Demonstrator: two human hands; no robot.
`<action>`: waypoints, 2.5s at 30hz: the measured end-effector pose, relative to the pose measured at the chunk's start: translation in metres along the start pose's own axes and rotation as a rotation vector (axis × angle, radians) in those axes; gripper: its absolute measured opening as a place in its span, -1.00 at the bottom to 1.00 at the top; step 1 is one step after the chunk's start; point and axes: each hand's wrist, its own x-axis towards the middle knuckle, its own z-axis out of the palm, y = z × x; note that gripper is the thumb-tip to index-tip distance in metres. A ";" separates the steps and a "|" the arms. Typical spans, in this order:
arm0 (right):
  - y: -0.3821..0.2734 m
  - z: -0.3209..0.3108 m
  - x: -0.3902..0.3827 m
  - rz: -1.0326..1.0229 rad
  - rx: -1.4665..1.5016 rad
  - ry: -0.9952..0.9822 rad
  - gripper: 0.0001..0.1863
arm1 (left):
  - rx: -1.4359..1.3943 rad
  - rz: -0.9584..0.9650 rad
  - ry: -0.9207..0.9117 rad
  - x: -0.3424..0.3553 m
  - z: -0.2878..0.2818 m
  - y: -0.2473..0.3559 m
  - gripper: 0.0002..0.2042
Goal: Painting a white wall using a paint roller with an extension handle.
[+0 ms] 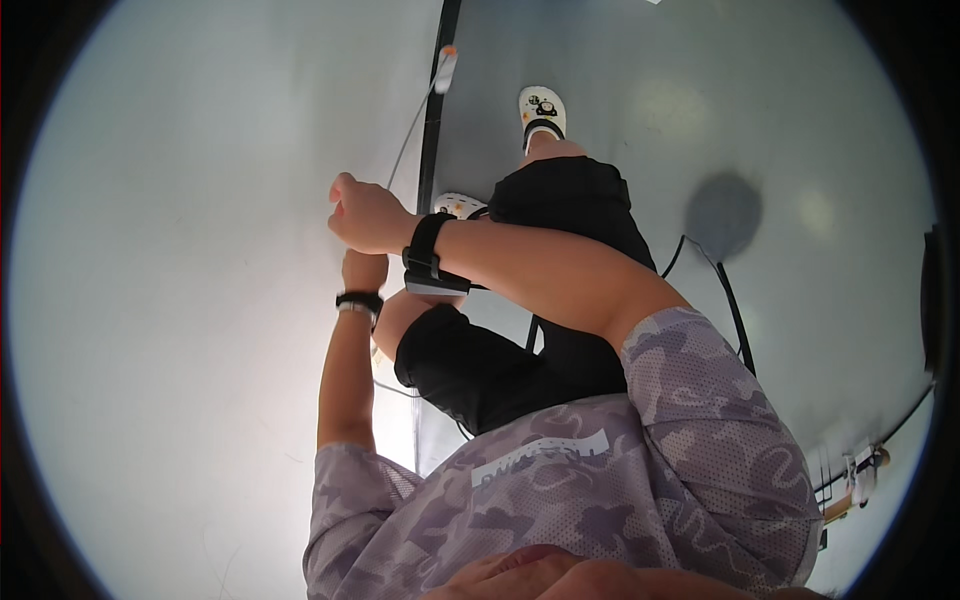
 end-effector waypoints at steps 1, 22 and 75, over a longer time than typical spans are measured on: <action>0.001 0.004 0.000 -0.006 -0.026 0.008 -0.66 | -0.152 0.100 0.212 0.014 0.014 -0.005 -0.77; 0.002 0.006 0.005 0.034 -0.018 -0.045 -0.67 | -0.461 -0.468 -0.391 0.008 -0.058 0.018 -0.75; -0.009 -0.092 0.044 0.019 0.172 0.136 -0.67 | 1.102 0.357 -0.497 0.248 -0.177 0.080 -0.83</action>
